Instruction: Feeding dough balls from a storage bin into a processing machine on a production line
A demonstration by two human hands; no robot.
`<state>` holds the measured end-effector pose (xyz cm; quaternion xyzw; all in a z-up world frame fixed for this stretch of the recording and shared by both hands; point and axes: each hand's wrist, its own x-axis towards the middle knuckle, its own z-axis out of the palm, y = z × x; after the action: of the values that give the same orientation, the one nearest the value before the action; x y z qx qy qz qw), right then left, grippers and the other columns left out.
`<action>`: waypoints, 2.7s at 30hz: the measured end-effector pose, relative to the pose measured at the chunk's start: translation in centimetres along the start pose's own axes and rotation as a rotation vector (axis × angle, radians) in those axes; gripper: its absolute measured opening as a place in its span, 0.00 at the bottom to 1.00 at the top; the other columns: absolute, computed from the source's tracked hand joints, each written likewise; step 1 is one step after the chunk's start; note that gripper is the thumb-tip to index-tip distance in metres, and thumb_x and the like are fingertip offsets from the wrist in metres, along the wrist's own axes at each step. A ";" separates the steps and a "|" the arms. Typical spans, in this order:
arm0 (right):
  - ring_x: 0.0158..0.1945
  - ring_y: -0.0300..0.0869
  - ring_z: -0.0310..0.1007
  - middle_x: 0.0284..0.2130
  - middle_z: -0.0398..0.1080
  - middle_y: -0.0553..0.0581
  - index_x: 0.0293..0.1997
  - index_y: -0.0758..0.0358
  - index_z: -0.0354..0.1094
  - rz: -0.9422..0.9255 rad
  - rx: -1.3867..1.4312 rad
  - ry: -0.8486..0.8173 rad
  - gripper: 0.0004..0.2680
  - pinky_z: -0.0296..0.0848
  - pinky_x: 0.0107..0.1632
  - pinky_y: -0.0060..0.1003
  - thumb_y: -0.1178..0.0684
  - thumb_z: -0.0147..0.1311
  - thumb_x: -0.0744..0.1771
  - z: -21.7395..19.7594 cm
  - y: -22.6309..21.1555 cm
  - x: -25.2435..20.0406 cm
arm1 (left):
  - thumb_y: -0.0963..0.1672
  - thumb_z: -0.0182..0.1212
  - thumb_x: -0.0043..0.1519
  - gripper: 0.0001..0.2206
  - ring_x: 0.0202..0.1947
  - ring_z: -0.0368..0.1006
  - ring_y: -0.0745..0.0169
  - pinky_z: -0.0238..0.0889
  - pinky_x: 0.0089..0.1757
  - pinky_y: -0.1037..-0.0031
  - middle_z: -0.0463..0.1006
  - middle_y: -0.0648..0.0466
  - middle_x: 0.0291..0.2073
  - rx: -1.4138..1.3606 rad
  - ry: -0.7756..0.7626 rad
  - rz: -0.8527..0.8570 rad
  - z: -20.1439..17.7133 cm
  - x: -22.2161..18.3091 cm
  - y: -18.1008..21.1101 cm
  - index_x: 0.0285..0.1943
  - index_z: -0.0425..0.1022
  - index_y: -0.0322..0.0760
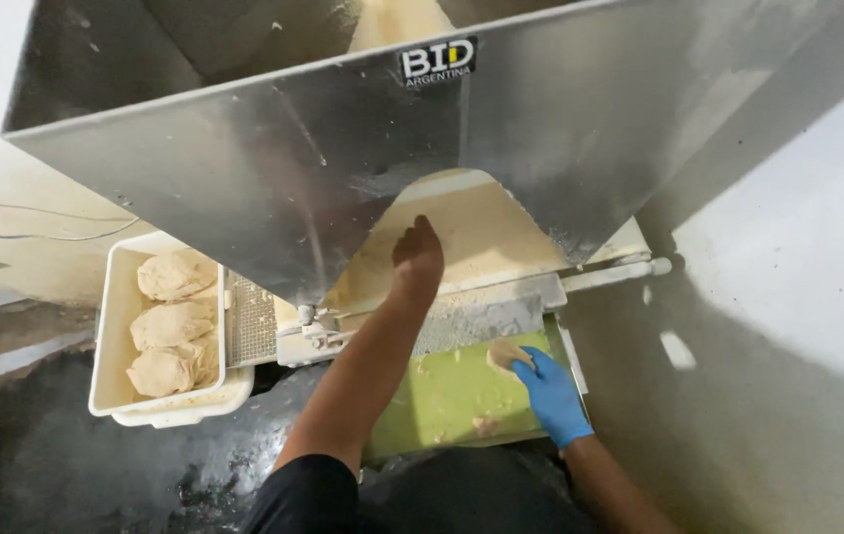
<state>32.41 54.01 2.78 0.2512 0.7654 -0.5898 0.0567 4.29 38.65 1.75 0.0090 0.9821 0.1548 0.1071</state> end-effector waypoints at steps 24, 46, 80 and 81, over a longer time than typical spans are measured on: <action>0.66 0.44 0.69 0.63 0.72 0.61 0.68 0.64 0.67 -0.412 -0.151 0.231 0.18 0.64 0.69 0.41 0.47 0.54 0.71 1.3 -8.6 9.6 | 0.51 0.64 0.64 0.16 0.54 0.81 0.44 0.70 0.46 0.59 0.86 0.51 0.54 -0.433 -0.413 0.028 -1.0 -26.6 -27.1 0.57 0.78 0.44; 0.58 0.57 0.76 0.53 0.72 0.56 0.58 0.48 0.72 -0.572 -1.077 -0.281 0.19 0.77 0.58 0.57 0.40 0.65 0.63 21.2 21.2 12.8 | 0.51 0.63 0.66 0.20 0.55 0.78 0.36 0.70 0.55 0.46 0.82 0.40 0.51 -0.287 0.133 -0.078 -5.8 -10.9 -33.2 0.62 0.76 0.39; 0.58 0.59 0.79 0.56 0.79 0.61 0.63 0.47 0.74 -0.327 -0.851 -0.558 0.15 0.79 0.61 0.53 0.51 0.51 0.69 26.5 23.3 12.8 | 0.47 0.63 0.64 0.12 0.54 0.76 0.19 0.69 0.53 0.40 0.81 0.27 0.43 -0.412 0.176 -0.163 -12.0 0.2 -28.5 0.48 0.73 0.35; 0.58 0.59 0.79 0.56 0.79 0.61 0.63 0.47 0.74 -0.339 -0.855 -0.558 0.15 0.79 0.61 0.53 0.51 0.51 0.69 25.6 20.3 11.8 | 0.47 0.63 0.64 0.12 0.54 0.76 0.19 0.69 0.53 0.40 0.81 0.27 0.43 -0.416 0.188 -0.166 -12.3 0.2 -28.5 0.48 0.73 0.35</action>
<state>25.98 37.52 -27.14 -0.0879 0.9229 -0.2706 0.2594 1.93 7.86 4.43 -0.1085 0.9321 0.3444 0.0272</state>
